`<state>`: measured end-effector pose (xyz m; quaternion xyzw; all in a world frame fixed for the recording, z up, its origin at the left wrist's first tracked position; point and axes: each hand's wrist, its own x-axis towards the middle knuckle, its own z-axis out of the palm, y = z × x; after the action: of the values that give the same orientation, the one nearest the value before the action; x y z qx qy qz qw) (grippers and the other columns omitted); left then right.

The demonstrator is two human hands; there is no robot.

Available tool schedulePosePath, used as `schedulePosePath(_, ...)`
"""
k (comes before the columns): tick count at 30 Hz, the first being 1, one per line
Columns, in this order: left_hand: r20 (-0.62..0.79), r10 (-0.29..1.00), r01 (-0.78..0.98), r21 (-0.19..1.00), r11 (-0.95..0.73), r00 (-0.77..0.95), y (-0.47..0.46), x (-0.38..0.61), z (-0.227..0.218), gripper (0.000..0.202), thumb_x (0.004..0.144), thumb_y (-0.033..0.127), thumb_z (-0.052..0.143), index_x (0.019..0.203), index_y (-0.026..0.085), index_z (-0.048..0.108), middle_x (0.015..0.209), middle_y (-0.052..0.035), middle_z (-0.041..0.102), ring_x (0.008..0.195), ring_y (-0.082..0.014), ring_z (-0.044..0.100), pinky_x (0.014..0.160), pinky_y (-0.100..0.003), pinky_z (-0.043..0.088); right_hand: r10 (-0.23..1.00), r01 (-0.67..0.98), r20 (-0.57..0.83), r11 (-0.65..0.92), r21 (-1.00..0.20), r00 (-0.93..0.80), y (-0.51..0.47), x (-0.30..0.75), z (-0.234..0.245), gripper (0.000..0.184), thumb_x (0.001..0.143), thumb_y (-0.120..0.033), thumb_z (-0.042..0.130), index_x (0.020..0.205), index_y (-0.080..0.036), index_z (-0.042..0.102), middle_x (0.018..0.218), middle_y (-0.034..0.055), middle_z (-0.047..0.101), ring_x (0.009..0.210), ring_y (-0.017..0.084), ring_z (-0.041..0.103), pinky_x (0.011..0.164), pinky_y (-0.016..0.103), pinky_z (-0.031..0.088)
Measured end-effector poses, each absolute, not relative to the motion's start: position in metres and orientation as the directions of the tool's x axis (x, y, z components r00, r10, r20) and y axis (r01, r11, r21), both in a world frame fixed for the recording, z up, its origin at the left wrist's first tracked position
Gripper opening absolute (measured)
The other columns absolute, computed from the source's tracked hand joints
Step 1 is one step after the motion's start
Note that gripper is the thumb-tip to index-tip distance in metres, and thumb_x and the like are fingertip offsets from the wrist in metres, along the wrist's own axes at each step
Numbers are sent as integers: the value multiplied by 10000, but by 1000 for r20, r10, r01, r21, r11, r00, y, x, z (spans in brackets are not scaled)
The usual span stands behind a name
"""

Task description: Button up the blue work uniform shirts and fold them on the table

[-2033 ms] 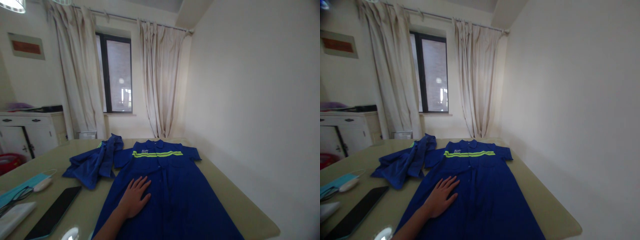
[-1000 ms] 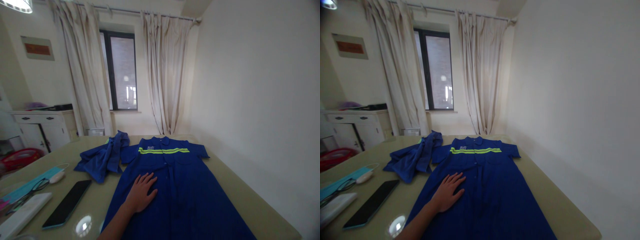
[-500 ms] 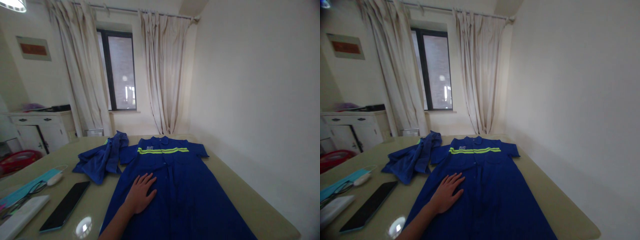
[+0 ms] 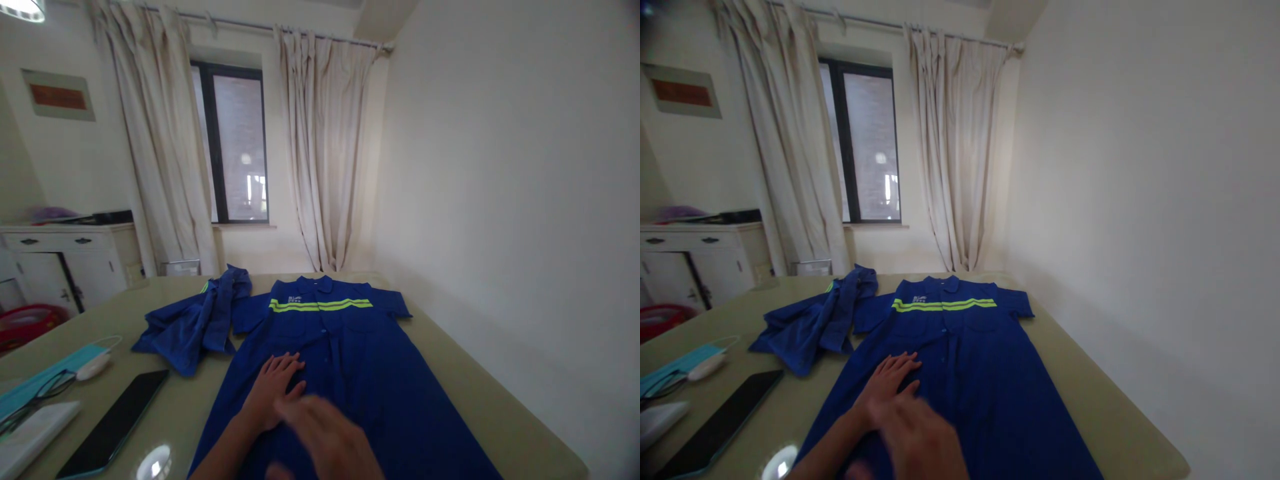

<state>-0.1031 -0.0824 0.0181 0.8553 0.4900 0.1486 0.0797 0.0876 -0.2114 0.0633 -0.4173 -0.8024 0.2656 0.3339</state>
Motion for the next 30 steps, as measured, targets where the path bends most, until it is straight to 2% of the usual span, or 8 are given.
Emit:
schedulePosePath(4, 231, 880, 848, 251, -467, 416, -84, -96, 19, 341, 1041, 354, 411, 1298, 283, 622, 1329, -32, 661, 1241, -239, 578, 1078, -424, 426, 970, 832, 235, 175, -527, -55, -158, 107, 55, 482, 869, -283, 593, 1346, -315, 654, 1366, 87, 647, 1317, 362, 545, 1094, 557, 439)
schedulePosePath(7, 274, 887, 892, 159, -422, 371, -91, -90, 19, 314, 1035, 228, 375, 1110, 264, 678, 1136, -33, 699, 1057, -241, 619, 906, -378, 475, 962, 826, 274, 145, -545, 12, -147, 123, 33, 459, 866, -185, 470, 1246, -253, 718, 1263, 102, 695, 1197, 319, 623, 1052, 487, 470)
schedulePosePath(10, 356, 869, 908, 112, -404, 343, -102, -89, 15, 314, 1031, 191, 366, 1000, 248, 673, 1010, -36, 699, 965, -241, 619, 862, -372, 460, 938, 642, 340, 221, -734, 66, -145, 139, 16, 454, 855, -178, 390, 1123, -220, 754, 1129, 86, 744, 1106, 262, 671, 1045, 414, 476)
schedulePosePath(14, 517, 813, 886, 198, -419, 269, -119, -90, 10, 316, 1043, 199, 355, 972, 244, 660, 932, -34, 682, 877, -217, 613, 843, -357, 460, 878, 269, 252, 149, -952, 406, -145, 171, 6, 458, 805, -397, 504, 1153, -191, 718, 1198, 104, 726, 1155, 301, 652, 1041, 428, 483)
schedulePosePath(20, 673, 724, 735, 414, -538, 151, -152, -92, 5, 364, 1067, 345, 328, 931, 252, 652, 891, -34, 679, 839, -198, 644, 816, -314, 517, 728, -102, 60, 176, -979, 683, -159, 212, -1, 784, 566, -457, 716, 1305, -238, 574, 1323, 87, 639, 1077, 289, 666, 912, 381, 548)
schedulePosePath(23, 580, 814, 661, 596, -456, 39, -164, -96, -4, 368, 1064, 399, 322, 945, 251, 636, 905, -39, 706, 861, -189, 684, 791, -270, 542, 743, -136, 22, 151, -979, 669, -174, 221, -1, 728, 541, -456, 725, 1229, -241, 618, 1190, 90, 695, 1049, 313, 670, 859, 386, 562)
schedulePosePath(25, 427, 897, 678, 625, -386, 118, -171, -100, -9, 364, 1057, 400, 315, 941, 265, 632, 913, -36, 737, 897, -197, 719, 787, -261, 548, 833, -52, 69, 116, -992, 548, -190, 223, 0, 606, 590, -467, 694, 1152, -243, 675, 1126, 94, 721, 1065, 331, 669, 871, 400, 559)
schedulePosePath(30, -116, 915, 881, 341, -328, 386, -186, -97, 19, 333, 1013, 418, 344, 1038, 305, 656, 956, -44, 784, 935, -274, 758, 797, -360, 565, 993, 417, 110, 117, -901, -40, -232, 209, 20, 532, 788, -529, 626, 1247, -270, 700, 1132, 79, 726, 1039, 292, 686, 887, 382, 560)
